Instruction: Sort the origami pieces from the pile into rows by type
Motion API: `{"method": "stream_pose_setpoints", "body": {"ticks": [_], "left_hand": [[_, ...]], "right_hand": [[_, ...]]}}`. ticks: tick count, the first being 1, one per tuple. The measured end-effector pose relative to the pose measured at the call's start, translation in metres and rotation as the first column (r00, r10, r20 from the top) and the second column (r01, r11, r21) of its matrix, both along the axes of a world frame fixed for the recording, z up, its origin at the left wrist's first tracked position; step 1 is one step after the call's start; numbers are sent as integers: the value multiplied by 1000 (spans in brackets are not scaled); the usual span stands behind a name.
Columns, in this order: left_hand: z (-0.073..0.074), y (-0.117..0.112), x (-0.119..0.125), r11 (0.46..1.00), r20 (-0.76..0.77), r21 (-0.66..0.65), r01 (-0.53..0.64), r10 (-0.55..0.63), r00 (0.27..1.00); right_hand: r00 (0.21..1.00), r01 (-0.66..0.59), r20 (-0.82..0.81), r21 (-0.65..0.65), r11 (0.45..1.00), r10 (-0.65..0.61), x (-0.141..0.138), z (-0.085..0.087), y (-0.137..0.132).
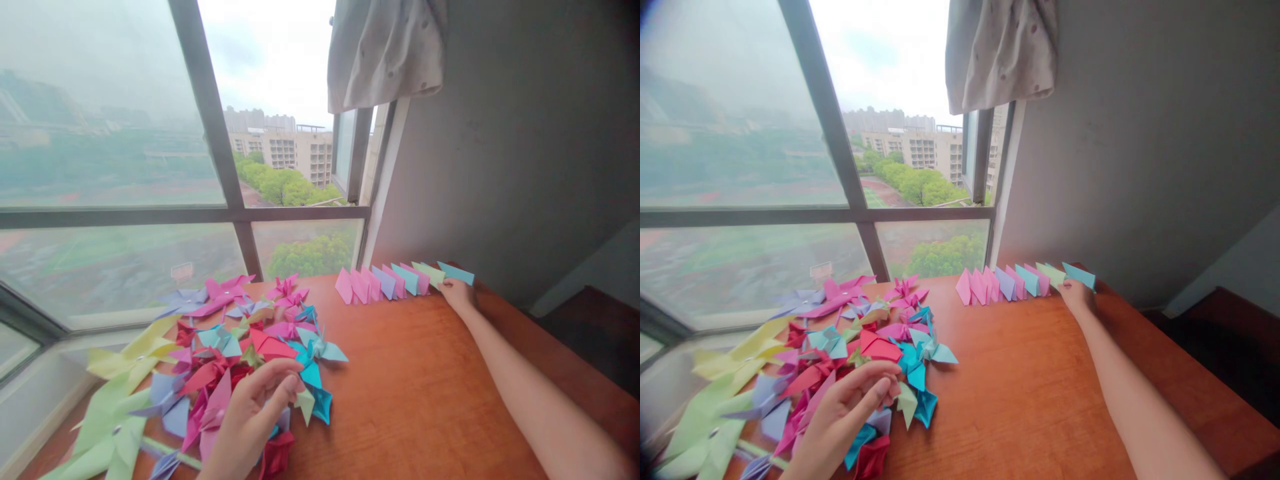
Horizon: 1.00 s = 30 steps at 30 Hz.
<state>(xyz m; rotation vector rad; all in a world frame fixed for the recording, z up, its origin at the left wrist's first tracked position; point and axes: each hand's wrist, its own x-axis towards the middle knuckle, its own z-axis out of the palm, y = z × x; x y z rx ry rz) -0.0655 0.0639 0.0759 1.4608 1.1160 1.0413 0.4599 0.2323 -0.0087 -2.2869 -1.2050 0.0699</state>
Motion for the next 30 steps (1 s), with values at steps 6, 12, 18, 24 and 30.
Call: {"method": "stream_pose_setpoints", "body": {"ticks": [6, 12, 18, 24, 30], "left_hand": [[-1, 1, -1, 1000, -19, 7, -5, 6, 1000], [-3, 0, -1, 1000, -13, -12, 9, -9, 1000], [-2, 2, 0, 1000, -6, -2, 2, -2, 1000], [0, 2, -1, 999, -20, 33, -23, 23, 1000], [2, 1, 0, 992, -114, 124, -37, 51, 992]], "right_hand": [[997, -6, 76, -77, 997, 11, -11, -8, -6], [995, -11, 101, -93, 996, 21, -7, -11, -4], [996, 4, 91, -70, 998, 2, -6, -12, 0], [999, 17, 35, 18, 1000, -18, -13, -10, -14], [998, -62, -22, 111, 992, 65, -52, -2, -45]]}}
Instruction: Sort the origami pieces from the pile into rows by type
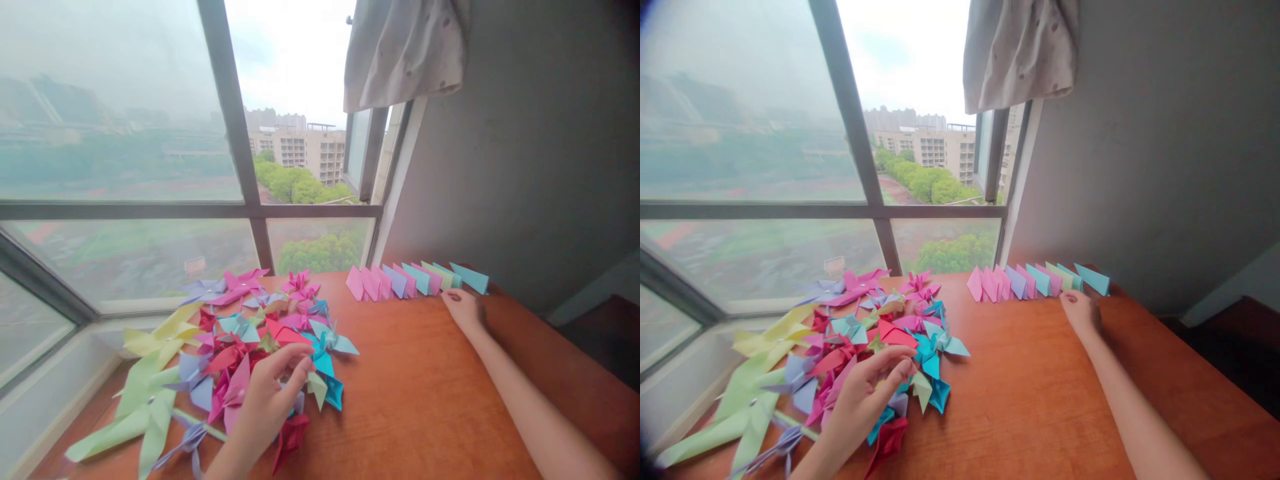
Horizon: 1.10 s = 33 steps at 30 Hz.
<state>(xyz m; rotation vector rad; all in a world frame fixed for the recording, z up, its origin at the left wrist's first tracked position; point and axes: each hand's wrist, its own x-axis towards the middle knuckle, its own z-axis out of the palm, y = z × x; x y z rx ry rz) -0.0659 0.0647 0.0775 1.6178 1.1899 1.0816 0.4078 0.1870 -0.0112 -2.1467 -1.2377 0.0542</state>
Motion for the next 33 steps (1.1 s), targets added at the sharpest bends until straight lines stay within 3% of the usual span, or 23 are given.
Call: {"method": "stream_pose_setpoints", "body": {"ticks": [4, 9, 16, 21, 24, 26, 28, 33], "left_hand": [[3, 1, -1, 991, -105, 127, -49, 63, 992], [7, 2, -5, 982, -98, 175, -76, 94, 991], [1, 1, -20, 971, 24, 142, -191, 189, 982], [-12, -7, -26, 964, 24, 139, -226, 225, 974], [-21, -10, -24, 959, -9, 178, -219, 225, 974], [-23, -11, -22, 952, -43, 224, -211, 226, 973], [-24, -12, -19, 942, -85, 268, -202, 231, 969], [-26, -14, -14, 917, -148, 367, -157, 224, 963]], "right_hand": [[979, -194, -44, 62, 979, 197, -52, 1, -25], [883, -452, -78, 130, 883, 463, -125, 4, -53], [626, -770, 30, 179, 612, 779, -227, 45, -82], [455, -887, 277, 229, 402, 846, -279, 67, -97], [335, -942, 447, 163, 293, 830, -298, 68, -97], [289, -955, 552, 106, 278, 782, -306, 65, -92], [284, -949, 625, 76, 305, 727, -312, 60, -85], [345, -927, 657, 126, 353, 671, -319, 59, -70]]}}
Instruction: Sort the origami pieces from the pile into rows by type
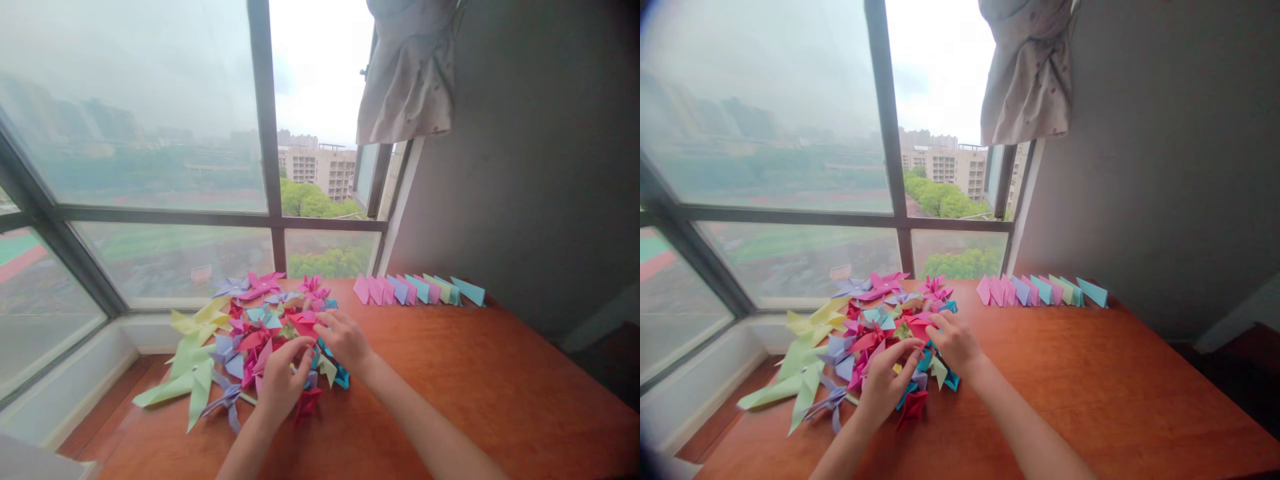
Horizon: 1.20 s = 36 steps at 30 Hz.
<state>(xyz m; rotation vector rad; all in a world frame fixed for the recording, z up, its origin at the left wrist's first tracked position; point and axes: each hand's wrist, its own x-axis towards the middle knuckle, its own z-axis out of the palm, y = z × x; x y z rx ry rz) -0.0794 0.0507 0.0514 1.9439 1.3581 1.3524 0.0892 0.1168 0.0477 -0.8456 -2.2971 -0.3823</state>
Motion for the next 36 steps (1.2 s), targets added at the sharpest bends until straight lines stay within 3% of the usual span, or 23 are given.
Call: {"method": "stream_pose_setpoints", "body": {"ticks": [5, 9, 13, 17, 24, 29, 36], "left_hand": [[-4, -1, 1, 997, -52, 72, 21, -17, 999], [1, -4, 1, 999, 31, 36, 7, -8, 1000], [7, -5, 3, 997, 201, -72, 0, 15, 979], [9, -5, 5, 987, 388, -140, 78, -18, 922], [14, -8, 8, 923, 521, -260, 284, -113, 846], [13, -8, 10, 907, 513, -287, 307, -125, 849], [3, -4, 8, 897, 523, -286, 338, -149, 839]], "right_hand": [[959, 24, -279, -102, 994, -52, 11, 19, -2], [806, -49, -578, -282, 958, -129, 34, 27, -11], [640, -178, -709, -512, 840, -297, 62, 28, -24], [547, -285, -727, -628, 724, -416, 80, 25, -39], [525, -362, -714, -680, 637, -464, 89, 6, -58], [515, -412, -717, -688, 598, -470, 91, -4, -63], [505, -421, -708, -701, 575, -493, 89, 2, -70]]}}
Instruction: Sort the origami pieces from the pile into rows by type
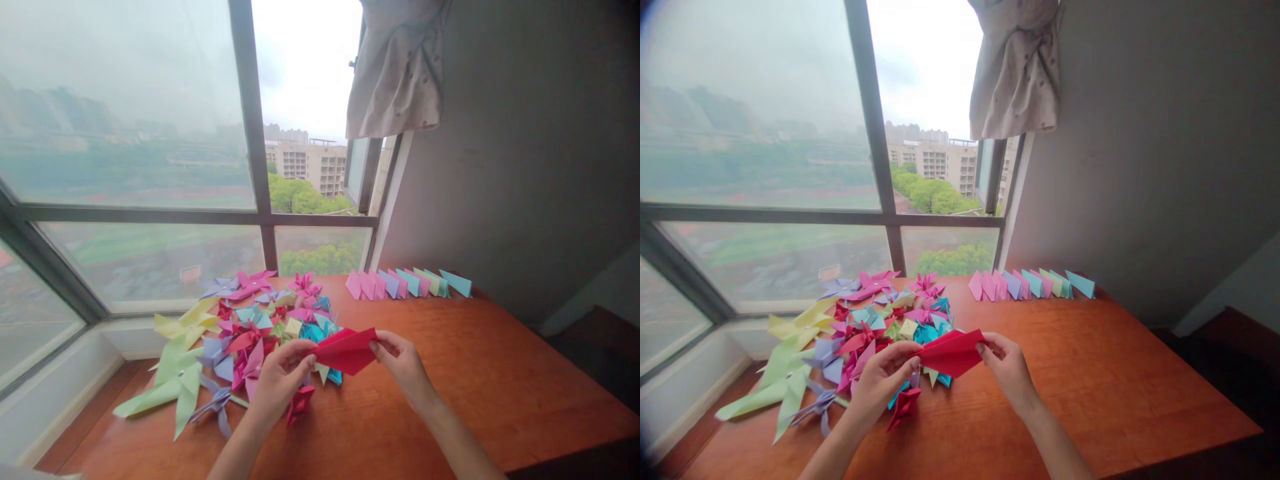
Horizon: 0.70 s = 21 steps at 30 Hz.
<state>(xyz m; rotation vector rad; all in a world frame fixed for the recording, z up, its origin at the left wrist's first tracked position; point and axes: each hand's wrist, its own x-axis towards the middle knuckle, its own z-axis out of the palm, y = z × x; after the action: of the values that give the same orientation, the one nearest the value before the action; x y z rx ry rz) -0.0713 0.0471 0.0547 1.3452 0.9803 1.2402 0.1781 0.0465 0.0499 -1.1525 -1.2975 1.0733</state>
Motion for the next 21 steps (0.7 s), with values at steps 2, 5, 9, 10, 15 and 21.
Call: {"method": "stream_pose_setpoints", "body": {"ticks": [2, 5, 9, 10, 15, 21], "left_hand": [[-4, 2, -1, 1000, -16, 12, -7, 7, 1000], [-7, 3, -2, 999, -37, 26, -29, 30, 999], [-8, 3, -2, 996, -89, 65, -67, 73, 993], [-8, 2, -2, 993, -111, 92, -80, 90, 990], [-2, -1, -1, 965, -282, 243, -99, 168, 945], [2, -5, 5, 939, -408, 343, 20, 129, 904]], "right_hand": [[1000, -4, 4, -12, 1000, 4, 0, -1, -2], [999, -22, 31, -21, 1000, 22, 2, -4, -4], [961, -96, 267, 91, 991, 68, 8, 4, -7], [934, -107, 353, 146, 984, 49, 9, 9, -8], [795, -125, 587, 405, 906, -153, 2, 38, -15], [537, -378, 831, 390, 840, -144, -41, 51, -19]]}}
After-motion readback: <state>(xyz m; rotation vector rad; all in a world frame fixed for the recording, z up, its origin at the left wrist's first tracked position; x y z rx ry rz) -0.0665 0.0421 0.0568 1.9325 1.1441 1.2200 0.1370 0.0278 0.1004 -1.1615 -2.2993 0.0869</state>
